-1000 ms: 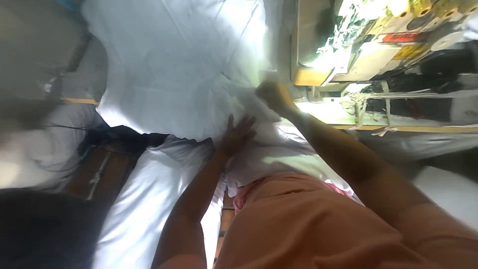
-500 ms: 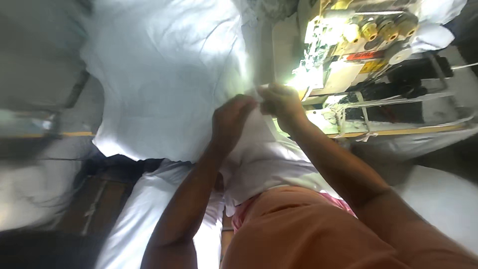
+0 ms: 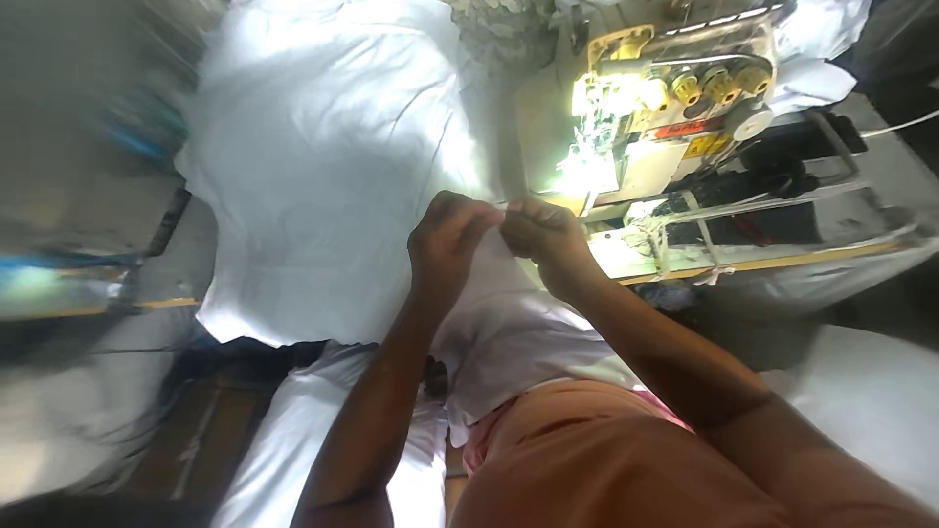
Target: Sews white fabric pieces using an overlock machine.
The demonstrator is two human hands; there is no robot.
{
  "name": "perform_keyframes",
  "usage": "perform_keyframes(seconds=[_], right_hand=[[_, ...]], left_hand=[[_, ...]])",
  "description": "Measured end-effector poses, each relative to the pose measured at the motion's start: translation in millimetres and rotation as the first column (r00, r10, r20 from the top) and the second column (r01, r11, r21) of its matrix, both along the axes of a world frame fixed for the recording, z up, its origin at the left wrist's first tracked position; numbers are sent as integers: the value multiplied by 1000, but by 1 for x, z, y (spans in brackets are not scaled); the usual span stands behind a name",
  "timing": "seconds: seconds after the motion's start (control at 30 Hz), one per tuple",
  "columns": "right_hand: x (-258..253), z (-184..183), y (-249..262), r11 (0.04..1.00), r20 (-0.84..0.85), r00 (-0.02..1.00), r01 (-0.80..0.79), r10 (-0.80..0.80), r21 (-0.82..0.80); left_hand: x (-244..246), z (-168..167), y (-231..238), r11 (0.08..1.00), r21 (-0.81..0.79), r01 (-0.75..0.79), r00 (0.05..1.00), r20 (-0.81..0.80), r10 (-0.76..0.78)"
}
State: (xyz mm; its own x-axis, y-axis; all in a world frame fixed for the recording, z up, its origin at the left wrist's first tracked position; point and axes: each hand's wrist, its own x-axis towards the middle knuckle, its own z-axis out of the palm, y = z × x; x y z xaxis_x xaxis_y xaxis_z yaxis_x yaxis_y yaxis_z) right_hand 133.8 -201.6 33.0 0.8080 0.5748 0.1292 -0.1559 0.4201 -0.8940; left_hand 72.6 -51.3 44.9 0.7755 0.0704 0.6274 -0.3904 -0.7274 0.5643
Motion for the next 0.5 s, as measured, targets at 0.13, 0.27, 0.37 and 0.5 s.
perform_keyframes(seconds=[0.13, 0.27, 0.37, 0.5], right_hand=[[-3, -1, 1, 1000, 43, 999, 15, -14, -16], [-2, -6, 3, 999, 108, 993, 43, -39, -31], [-2, -7, 0, 997, 201, 979, 31, -17, -72], [-8, -7, -6, 996, 292, 956, 40, -15, -81]], left_hand=[[1, -4, -1, 996, -61, -61, 998, 4, 61], [0, -6, -3, 991, -68, -111, 994, -9, 111], [-2, -5, -2, 989, -55, -137, 990, -18, 137], [-11, 7, 3, 990, -38, -136, 973, -191, 127]])
